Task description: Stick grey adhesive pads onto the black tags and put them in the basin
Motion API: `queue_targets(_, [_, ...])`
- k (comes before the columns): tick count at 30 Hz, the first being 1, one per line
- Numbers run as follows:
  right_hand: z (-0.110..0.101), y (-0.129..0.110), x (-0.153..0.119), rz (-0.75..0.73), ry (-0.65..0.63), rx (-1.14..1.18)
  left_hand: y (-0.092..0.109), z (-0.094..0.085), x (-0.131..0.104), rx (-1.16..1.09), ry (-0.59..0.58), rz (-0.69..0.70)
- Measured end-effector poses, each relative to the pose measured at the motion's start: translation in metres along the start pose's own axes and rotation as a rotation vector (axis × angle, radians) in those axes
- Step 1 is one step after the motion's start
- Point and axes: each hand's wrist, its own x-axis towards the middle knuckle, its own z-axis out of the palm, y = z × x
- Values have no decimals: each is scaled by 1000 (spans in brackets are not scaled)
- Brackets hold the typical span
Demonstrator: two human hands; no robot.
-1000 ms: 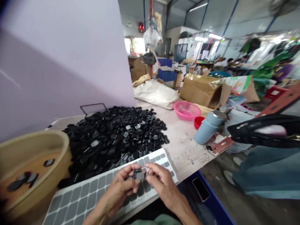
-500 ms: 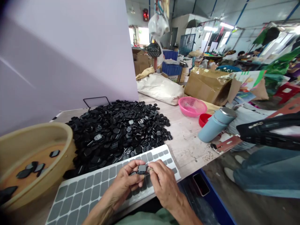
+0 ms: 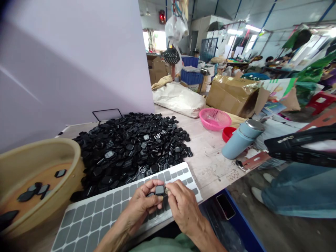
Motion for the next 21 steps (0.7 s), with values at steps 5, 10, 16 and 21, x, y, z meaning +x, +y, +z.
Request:
queue_targets(5, [1, -2, -1, 9, -21, -49, -4, -1, 0, -1, -3, 20])
queue_targets(10, [2, -4, -2, 19, -38, -97, -2, 1, -4, 11, 18, 37])
queue_targets(16, [7, -9, -2, 48, -78, -136, -8, 2, 1, 49, 0, 54])
queue_targets(21, [-9, 7, -3, 97, -113, -249, 1, -7, 4, 207, 143, 155])
